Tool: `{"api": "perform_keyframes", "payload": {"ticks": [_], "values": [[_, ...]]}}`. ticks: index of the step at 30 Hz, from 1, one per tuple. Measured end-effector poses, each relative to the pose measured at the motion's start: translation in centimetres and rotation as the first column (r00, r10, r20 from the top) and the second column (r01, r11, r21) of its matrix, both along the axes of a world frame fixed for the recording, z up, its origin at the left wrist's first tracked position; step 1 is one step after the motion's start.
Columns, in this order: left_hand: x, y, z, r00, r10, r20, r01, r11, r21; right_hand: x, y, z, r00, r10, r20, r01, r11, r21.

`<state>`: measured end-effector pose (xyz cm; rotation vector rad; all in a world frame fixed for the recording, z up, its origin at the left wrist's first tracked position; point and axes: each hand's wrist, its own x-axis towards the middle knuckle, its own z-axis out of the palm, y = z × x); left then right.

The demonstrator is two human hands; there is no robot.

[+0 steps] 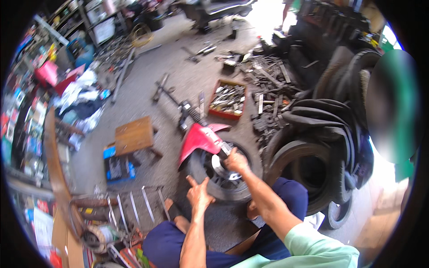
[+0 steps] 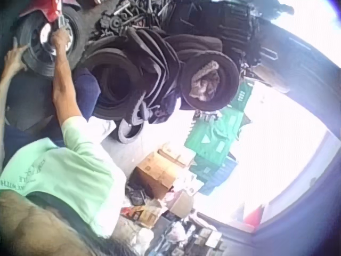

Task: The person works on a scooter in a cluttered repair shop. They handle the scooter's body and fuel tank area, then sit on the floor to work on the front wheel and suspension assembly. They manipulate the wheel and fork components with their hands.

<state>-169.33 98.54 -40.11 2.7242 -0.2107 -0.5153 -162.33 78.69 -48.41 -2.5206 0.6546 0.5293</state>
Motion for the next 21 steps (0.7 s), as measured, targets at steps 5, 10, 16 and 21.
{"api": "perform_keyframes", "payload": {"ticks": [5, 10, 16, 21], "values": [[0.2, -0.5, -0.4, 0.999, -0.028, -0.023, 0.028, 1.000, 0.012, -0.5, 0.2, 1.7, 0.998, -0.066, 0.010, 0.066, 0.998, 0.007], [0.2, -0.2, -0.3, 0.999, -0.013, -0.029, 0.014, 0.999, 0.044, -0.7, 0.6, 1.5, 0.999, -0.014, 0.047, 0.013, 1.000, 0.025], [0.2, 0.1, -1.5, 0.999, -0.032, -0.006, 0.033, 0.998, 0.061, -2.9, 1.4, 0.8, 0.938, 0.103, 0.330, -0.012, 0.964, -0.267], [-0.7, 0.5, -1.4, 1.000, -0.006, 0.008, 0.006, 1.000, 0.028, -3.6, 1.6, 1.3, 0.865, 0.282, 0.415, -0.050, 0.872, -0.488]]}}
